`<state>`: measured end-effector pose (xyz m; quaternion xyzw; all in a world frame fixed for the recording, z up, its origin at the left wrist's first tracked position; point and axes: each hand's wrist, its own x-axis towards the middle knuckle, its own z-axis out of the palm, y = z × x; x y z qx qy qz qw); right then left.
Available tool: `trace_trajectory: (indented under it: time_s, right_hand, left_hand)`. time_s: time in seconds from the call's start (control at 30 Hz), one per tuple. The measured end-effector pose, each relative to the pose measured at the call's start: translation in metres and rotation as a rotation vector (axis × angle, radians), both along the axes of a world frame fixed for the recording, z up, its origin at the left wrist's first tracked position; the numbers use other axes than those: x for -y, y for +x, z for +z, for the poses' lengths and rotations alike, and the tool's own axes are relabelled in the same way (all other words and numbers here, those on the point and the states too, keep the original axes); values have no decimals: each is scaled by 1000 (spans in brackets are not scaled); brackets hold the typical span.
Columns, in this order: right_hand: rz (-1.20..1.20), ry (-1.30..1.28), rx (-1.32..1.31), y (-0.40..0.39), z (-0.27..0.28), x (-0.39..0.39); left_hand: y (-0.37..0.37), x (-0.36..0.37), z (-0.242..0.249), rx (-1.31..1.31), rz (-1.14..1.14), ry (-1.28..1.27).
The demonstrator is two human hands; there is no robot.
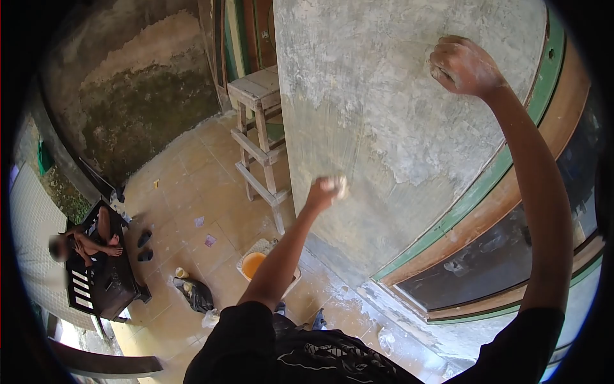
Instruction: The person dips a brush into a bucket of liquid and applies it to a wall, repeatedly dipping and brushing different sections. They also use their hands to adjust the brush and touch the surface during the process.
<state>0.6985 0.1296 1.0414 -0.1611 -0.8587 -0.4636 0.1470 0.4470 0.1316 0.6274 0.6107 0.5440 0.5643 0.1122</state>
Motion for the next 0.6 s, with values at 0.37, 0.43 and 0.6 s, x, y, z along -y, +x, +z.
trace_trajectory:
  time_s: [0.37,0.43,0.6]
  right_hand:
    - [-30,9,16,0,-2,1]
    - [-8,21,7,0,2,-1]
    - [83,-4,13,-2,1,-4]
  left_hand:
    - [22,-11,53,1512,-670,97]
    - [36,17,-3,1533,-475,124]
    - [19,2,-46,1289,1,-221]
